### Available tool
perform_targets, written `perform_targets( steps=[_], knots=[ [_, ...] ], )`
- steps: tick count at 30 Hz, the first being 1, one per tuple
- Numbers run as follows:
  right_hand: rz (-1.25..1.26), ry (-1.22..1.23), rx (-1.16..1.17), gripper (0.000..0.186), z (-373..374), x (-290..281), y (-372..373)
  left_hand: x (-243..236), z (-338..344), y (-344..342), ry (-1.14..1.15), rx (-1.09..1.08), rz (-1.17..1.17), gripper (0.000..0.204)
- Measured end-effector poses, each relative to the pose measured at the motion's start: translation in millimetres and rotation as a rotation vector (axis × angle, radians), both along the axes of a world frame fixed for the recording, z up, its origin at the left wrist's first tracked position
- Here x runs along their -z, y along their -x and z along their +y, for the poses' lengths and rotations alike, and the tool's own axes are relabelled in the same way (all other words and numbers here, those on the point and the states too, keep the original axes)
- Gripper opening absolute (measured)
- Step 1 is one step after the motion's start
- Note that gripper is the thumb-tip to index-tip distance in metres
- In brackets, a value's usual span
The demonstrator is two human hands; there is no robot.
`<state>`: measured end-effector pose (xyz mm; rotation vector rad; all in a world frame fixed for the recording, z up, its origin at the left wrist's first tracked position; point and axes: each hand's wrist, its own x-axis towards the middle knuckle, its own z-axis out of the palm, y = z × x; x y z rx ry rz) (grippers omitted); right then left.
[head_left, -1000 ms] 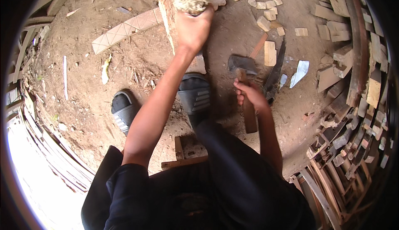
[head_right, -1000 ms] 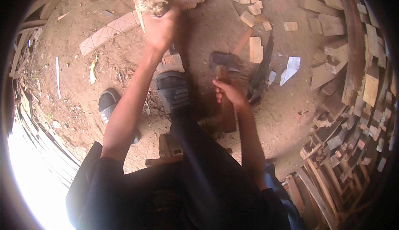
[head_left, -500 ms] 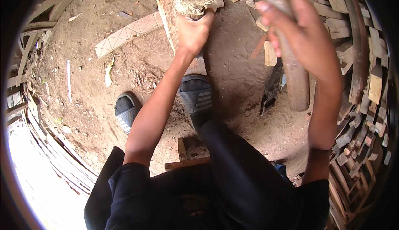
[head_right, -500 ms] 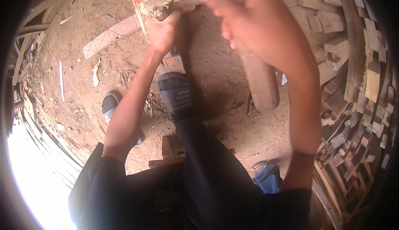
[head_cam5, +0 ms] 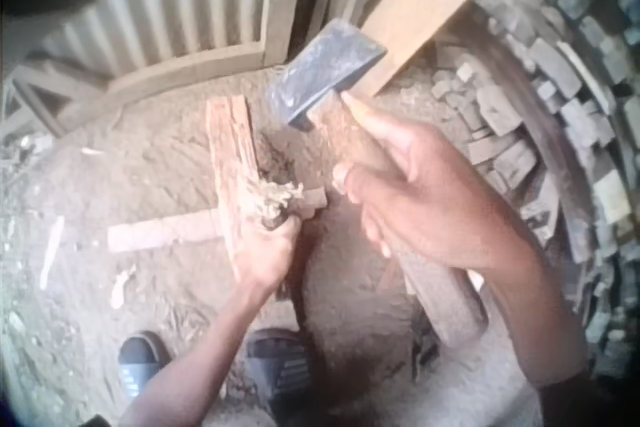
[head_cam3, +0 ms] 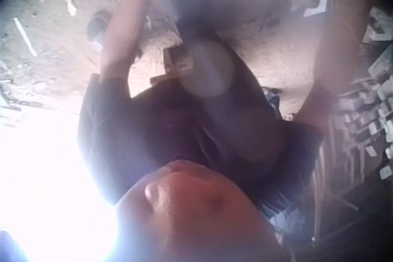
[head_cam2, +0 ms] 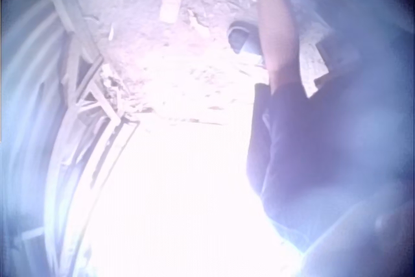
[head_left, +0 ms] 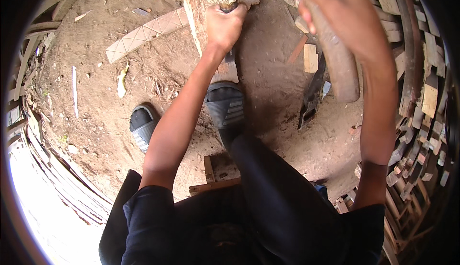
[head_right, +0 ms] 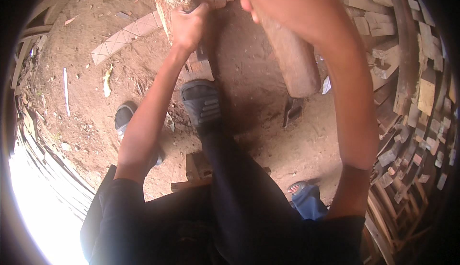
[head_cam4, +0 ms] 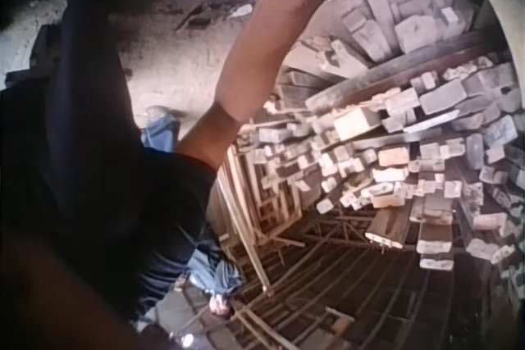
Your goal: The person sits on the ground and uses a chisel and mallet to carve a piece of wood. They repeatedly strike the chisel to remove wood chips, occasionally adjusting the wood's position.
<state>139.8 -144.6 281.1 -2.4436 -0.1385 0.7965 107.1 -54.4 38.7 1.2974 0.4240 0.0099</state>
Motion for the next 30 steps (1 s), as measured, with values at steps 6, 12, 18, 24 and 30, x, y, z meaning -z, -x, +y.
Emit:
perform_targets(
  steps=[6,12,18,24,30],
  knots=[
    [0.236,0.032,-0.190,0.063,-8,18,-35,3,7,2,-0.019,-0.003,-0.016,0.018],
    [-0.058,-0.074,-0.031,0.060,4,7,-19,6,2,-6,-0.021,-0.013,0.085,0.019],
    [-0.053,0.049,-0.396,0.061,6,9,-12,28,7,-5,-0.047,-0.038,-0.012,0.012],
    [0.041,-0.169,-0.151,0.061,-3,8,-17,19,-5,-9,0.032,-0.013,0.014,0.012],
    [0.136,0.134,-0.081,0.060,24,6,-15,21,2,-5,-0.012,-0.035,0.018,0.013]
  ],
)
